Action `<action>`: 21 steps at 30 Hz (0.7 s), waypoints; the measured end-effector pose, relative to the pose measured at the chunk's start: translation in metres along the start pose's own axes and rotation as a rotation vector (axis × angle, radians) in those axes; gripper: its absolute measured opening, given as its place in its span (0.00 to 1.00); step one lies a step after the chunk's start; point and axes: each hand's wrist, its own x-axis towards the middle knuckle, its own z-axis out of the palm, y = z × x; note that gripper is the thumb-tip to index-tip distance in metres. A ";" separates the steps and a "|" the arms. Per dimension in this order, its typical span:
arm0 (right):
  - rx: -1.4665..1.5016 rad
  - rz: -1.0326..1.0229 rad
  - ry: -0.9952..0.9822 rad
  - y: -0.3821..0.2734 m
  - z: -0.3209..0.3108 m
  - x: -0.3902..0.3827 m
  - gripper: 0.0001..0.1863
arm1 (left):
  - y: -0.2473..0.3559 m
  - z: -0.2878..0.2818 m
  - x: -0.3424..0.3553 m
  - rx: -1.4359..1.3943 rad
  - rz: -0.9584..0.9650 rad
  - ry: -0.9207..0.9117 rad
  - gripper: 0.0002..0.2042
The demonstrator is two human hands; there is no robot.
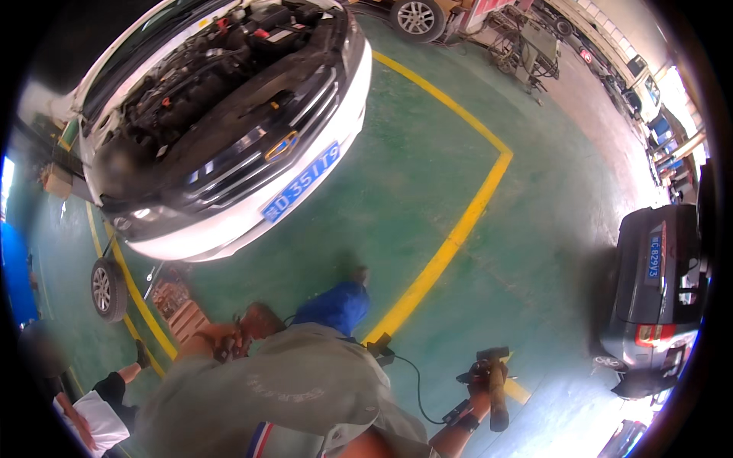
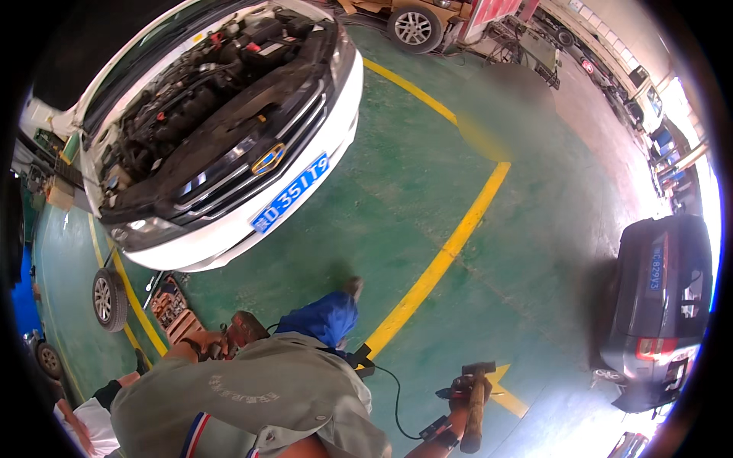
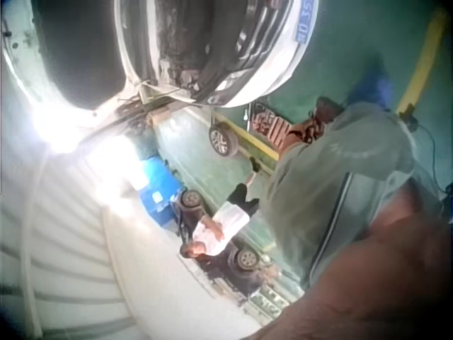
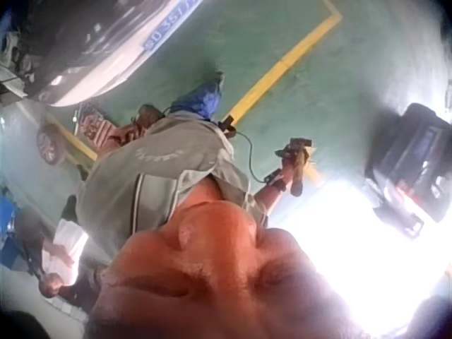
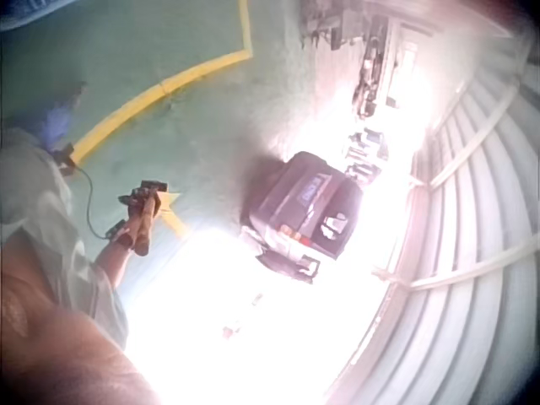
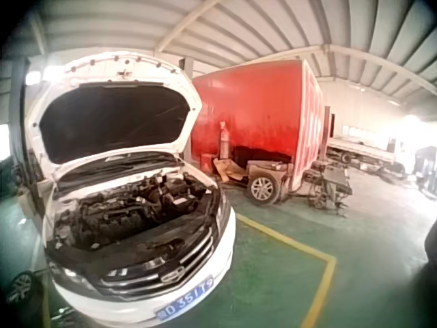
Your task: The person uses a screwdriver and a lug wrench to remove components from the wheel hub assembly. The person then leverages a long metal bar to loosen and remove the central axle nut from the brake assembly.
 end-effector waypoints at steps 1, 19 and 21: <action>-0.139 -0.053 0.076 -0.015 0.028 0.021 0.14 | 0.048 0.017 0.007 -0.064 -0.134 0.045 0.08; -0.342 -0.195 -0.169 -0.242 0.209 0.496 0.07 | 0.455 0.000 0.278 -0.810 -0.361 0.320 0.07; -0.493 -0.202 -0.273 -0.262 0.214 0.576 0.06 | 0.482 -0.005 0.309 -0.879 -0.304 0.319 0.08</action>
